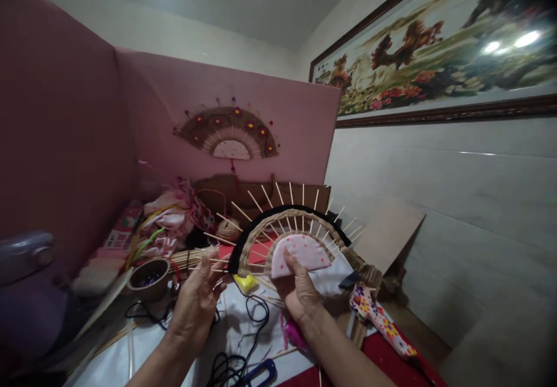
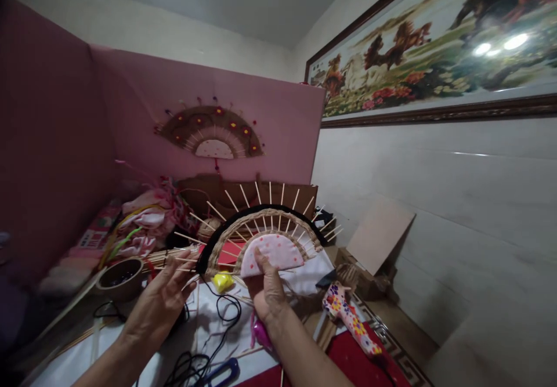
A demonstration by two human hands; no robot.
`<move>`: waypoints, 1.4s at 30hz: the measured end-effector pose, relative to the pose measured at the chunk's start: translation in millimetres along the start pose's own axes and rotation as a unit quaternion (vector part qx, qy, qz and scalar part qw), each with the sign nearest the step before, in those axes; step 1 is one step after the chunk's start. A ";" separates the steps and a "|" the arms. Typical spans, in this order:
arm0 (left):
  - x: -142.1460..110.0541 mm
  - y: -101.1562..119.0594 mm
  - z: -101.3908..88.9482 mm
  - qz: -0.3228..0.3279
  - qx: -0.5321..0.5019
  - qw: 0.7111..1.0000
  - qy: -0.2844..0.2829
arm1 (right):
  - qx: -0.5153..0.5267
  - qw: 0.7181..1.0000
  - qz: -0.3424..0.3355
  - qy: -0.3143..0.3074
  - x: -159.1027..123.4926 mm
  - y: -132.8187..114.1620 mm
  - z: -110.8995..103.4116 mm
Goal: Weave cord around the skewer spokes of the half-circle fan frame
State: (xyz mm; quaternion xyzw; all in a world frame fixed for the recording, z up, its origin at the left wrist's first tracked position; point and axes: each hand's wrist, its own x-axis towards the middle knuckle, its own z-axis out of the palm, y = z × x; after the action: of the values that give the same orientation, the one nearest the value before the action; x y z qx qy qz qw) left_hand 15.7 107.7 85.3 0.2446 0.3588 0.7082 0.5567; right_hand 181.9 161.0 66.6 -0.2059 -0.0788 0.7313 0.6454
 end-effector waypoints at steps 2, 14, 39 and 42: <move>-4.2 -3.8 -1.5 0.015 0.043 0.999 -0.015 | -0.010 1.000 0.003 -0.002 -0.8 -0.7 -0.3; -6.7 -12.4 -12.6 0.037 0.080 0.993 -0.075 | -0.031 0.999 0.023 0.012 -4.2 4.5 -2.7; -8.5 -17.7 -20.3 0.087 0.211 0.972 -0.056 | 0.028 0.999 0.042 0.000 -2.8 9.4 -8.5; -9.3 -18.5 -21.6 0.097 0.216 0.970 -0.049 | 0.031 0.999 0.041 0.010 -3.5 9.5 -7.6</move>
State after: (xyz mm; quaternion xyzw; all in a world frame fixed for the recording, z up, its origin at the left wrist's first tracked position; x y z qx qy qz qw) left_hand 13.4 95.9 58.0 0.4268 0.4507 0.6515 0.4361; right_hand 176.5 155.0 56.9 -0.1965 -0.0412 0.7569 0.6220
